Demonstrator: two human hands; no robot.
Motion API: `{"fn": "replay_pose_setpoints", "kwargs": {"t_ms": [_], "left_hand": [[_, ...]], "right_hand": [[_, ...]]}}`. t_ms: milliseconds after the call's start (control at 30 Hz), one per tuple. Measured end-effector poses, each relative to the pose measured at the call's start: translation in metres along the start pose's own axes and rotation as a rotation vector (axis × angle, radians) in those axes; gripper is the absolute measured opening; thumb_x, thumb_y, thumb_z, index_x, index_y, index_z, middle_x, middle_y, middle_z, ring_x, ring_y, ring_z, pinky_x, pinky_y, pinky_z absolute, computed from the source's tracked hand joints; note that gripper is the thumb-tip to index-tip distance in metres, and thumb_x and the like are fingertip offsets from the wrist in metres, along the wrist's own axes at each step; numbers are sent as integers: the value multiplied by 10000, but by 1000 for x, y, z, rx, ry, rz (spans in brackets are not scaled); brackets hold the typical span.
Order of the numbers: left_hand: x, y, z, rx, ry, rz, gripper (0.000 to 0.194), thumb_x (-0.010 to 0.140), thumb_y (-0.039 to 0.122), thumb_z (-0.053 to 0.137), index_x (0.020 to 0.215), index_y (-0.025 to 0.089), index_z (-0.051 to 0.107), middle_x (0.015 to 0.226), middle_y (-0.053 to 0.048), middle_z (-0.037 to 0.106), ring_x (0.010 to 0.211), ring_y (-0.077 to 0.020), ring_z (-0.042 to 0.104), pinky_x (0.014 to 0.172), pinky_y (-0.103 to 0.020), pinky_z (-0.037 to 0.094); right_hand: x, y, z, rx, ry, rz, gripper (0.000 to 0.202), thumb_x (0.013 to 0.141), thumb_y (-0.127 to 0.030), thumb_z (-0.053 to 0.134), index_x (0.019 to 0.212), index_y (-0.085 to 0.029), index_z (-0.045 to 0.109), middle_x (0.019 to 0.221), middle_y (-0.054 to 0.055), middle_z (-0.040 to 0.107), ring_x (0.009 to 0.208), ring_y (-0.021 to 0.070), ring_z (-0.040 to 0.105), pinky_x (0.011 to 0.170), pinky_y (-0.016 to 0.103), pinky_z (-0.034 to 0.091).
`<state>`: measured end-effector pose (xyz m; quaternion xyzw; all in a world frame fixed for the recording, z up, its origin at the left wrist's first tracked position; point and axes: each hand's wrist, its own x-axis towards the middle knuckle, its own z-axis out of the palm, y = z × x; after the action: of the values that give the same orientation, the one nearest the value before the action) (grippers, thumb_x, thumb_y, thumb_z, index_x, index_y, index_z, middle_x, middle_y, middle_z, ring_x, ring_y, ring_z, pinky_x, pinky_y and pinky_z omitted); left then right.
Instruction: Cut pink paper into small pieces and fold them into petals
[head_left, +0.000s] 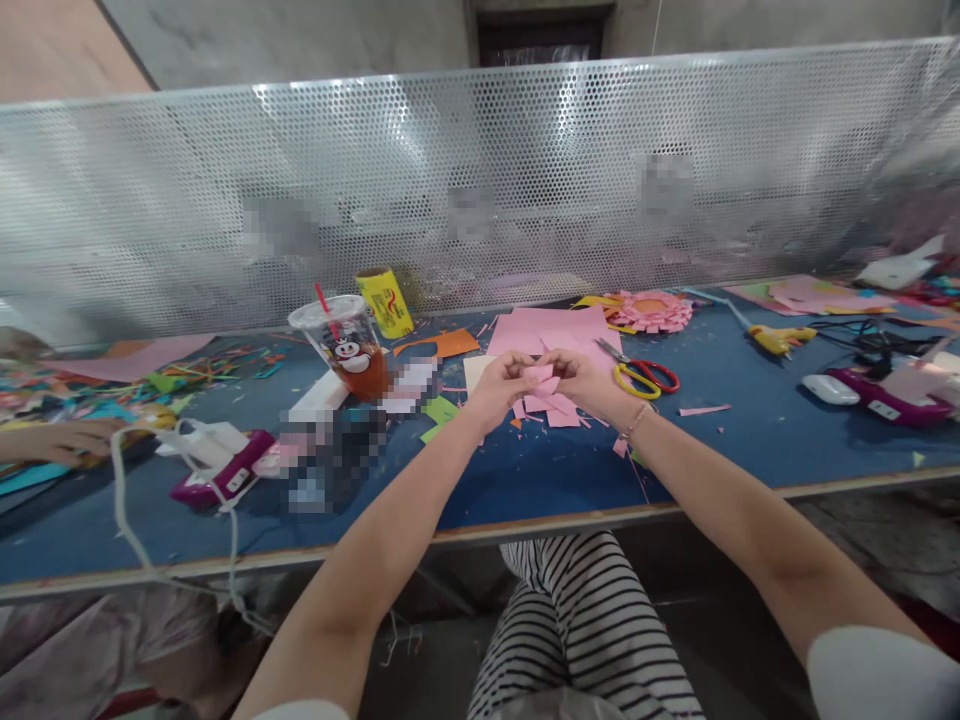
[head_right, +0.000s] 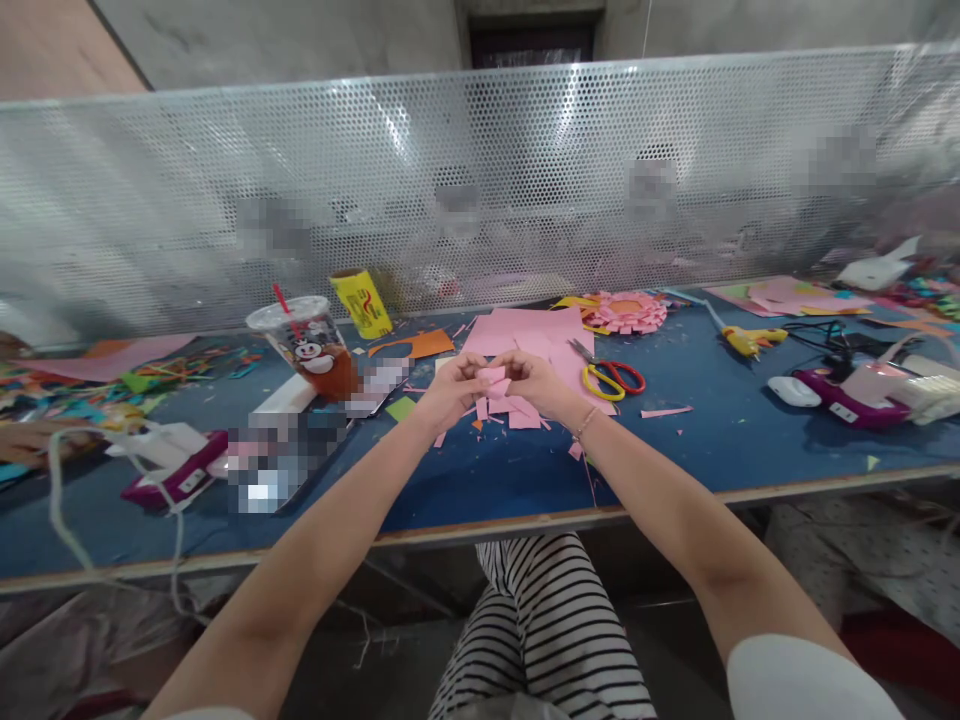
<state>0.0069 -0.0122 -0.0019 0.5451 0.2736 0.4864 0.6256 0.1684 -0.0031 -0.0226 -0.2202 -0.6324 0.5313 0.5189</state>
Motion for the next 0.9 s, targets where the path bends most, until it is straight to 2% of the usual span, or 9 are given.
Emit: {"fn": "replay_pose_setpoints", "kwargs": {"t_ms": [133, 367, 567, 667, 767, 900], "left_hand": [[2, 1, -4, 5, 37, -42, 339, 509, 154, 750, 775, 143, 540, 665, 31, 573, 567, -57, 541, 562, -191, 436], [2, 4, -5, 47, 62, -175, 243, 519, 153, 731, 668, 126, 541, 617, 31, 548, 575, -62, 543, 608, -211, 444], [-1, 6, -2, 128, 118, -182, 217, 506, 147, 724, 616, 126, 538, 578, 33, 530, 533, -54, 512, 576, -201, 428], [-2, 6, 0, 102, 134, -222, 252, 496, 202, 747, 606, 131, 532, 554, 31, 516, 525, -66, 512, 570, -216, 438], [-3, 6, 1, 86, 143, -227, 282, 509, 269, 755, 588, 134, 521, 545, 25, 511, 521, -75, 511, 572, -234, 453], [-6, 9, 2, 92, 115, -225, 298, 525, 309, 755, 595, 135, 524, 557, 20, 519, 525, -72, 515, 576, -231, 461]], "right_hand": [[0, 0, 3, 91, 6, 80, 314, 561, -222, 748, 838, -186, 605, 781, -17, 615, 714, 93, 569, 710, 257, 468], [2, 6, -1, 73, 14, 143, 274, 548, -249, 759, 764, -172, 610, 737, -17, 599, 671, 93, 548, 638, 235, 456], [1, 9, 4, 127, 26, 172, 231, 553, -239, 761, 697, -167, 596, 630, -37, 572, 583, 76, 520, 556, 212, 408], [-1, 9, 7, 137, 8, 213, 217, 574, -272, 755, 671, -170, 589, 581, -40, 550, 535, 73, 493, 524, 217, 389], [-3, 9, 9, 156, 46, 236, 233, 579, -303, 752, 629, -168, 568, 546, -47, 519, 494, 64, 461, 493, 213, 371], [-4, 5, 12, 178, 55, 239, 255, 564, -302, 766, 610, -166, 555, 526, -50, 505, 468, 55, 448, 459, 199, 353]]}}
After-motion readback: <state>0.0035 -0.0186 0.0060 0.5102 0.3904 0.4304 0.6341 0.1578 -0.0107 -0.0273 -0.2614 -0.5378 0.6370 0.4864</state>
